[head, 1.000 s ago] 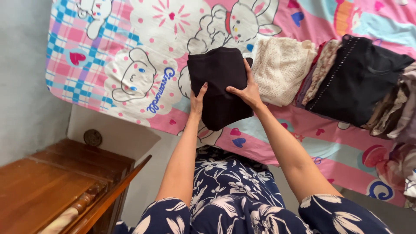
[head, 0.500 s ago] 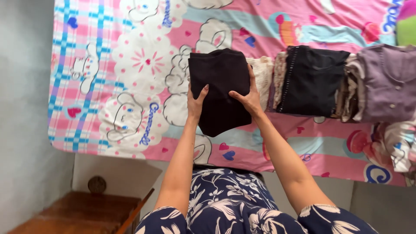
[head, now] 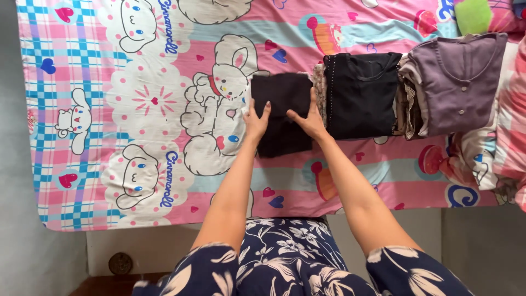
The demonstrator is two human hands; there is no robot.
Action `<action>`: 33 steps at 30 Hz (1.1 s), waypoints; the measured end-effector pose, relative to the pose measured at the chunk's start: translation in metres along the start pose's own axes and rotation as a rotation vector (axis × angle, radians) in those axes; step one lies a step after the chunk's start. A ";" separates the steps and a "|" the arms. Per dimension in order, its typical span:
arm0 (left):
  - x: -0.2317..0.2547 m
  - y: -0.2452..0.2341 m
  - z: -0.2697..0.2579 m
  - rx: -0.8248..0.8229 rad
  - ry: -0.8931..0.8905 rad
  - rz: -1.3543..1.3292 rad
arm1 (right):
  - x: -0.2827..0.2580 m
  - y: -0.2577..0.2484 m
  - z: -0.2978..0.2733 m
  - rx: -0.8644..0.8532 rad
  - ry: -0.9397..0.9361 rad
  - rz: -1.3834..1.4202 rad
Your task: The person removes folded clothes from a wardrobe shelf and places them onto a bed, then smooths out the paper liner on the shelf by hand.
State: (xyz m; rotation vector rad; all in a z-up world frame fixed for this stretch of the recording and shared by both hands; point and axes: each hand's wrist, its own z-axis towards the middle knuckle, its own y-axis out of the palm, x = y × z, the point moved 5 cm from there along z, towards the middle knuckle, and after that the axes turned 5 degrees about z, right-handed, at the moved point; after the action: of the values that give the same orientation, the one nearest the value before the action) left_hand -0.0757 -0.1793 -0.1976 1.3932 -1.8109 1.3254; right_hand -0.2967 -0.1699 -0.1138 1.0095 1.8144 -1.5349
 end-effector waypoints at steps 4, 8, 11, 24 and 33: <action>-0.019 0.013 0.004 0.000 -0.085 0.147 | 0.040 0.016 0.002 -0.016 0.050 -0.009; -0.034 0.008 0.007 0.017 -0.069 0.115 | 0.045 0.023 -0.012 -0.017 0.086 -0.011; -0.036 -0.001 0.004 0.051 0.069 0.075 | 0.043 0.024 -0.021 0.028 0.129 0.003; 0.041 0.004 -0.020 -0.010 0.130 0.029 | 0.054 -0.014 -0.004 0.377 0.011 0.069; -0.006 0.033 0.021 0.058 -0.016 0.177 | 0.049 -0.023 0.018 0.170 0.089 -0.129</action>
State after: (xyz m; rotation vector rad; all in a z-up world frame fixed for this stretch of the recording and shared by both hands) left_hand -0.1000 -0.1959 -0.2239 1.3005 -1.9587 1.4701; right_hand -0.3440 -0.1799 -0.1440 1.0722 1.8666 -1.7729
